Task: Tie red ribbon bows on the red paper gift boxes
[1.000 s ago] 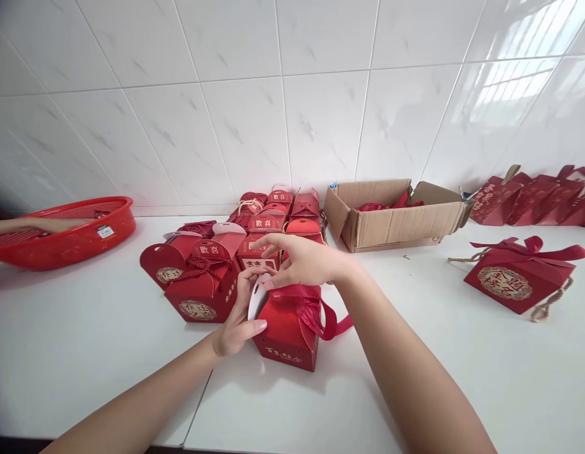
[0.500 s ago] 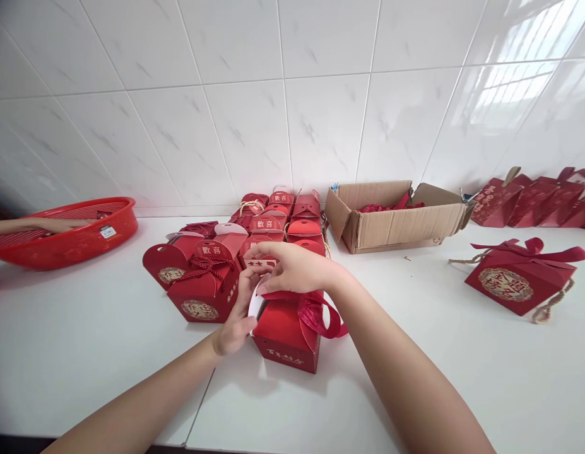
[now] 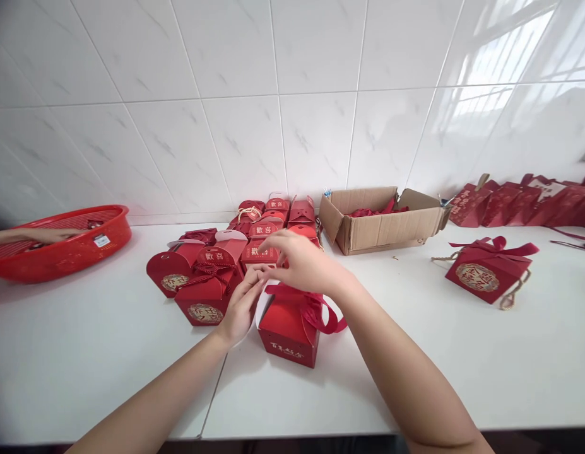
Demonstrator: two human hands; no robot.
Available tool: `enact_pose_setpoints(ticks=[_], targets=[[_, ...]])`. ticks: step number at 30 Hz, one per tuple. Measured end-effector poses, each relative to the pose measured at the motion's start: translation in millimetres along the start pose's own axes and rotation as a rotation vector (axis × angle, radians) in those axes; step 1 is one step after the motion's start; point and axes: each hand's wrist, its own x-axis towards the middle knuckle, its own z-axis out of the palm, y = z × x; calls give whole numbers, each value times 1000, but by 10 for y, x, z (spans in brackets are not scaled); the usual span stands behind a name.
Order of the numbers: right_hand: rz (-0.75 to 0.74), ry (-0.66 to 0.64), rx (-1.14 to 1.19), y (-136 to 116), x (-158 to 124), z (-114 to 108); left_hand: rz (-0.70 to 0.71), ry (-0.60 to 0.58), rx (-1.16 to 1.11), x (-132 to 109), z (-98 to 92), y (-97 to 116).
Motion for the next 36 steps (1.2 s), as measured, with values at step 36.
enact_pose_setpoints(ticks=[36], targets=[[491,698,1727,333,-1569,844,536,295,-159,359,-181,1672]])
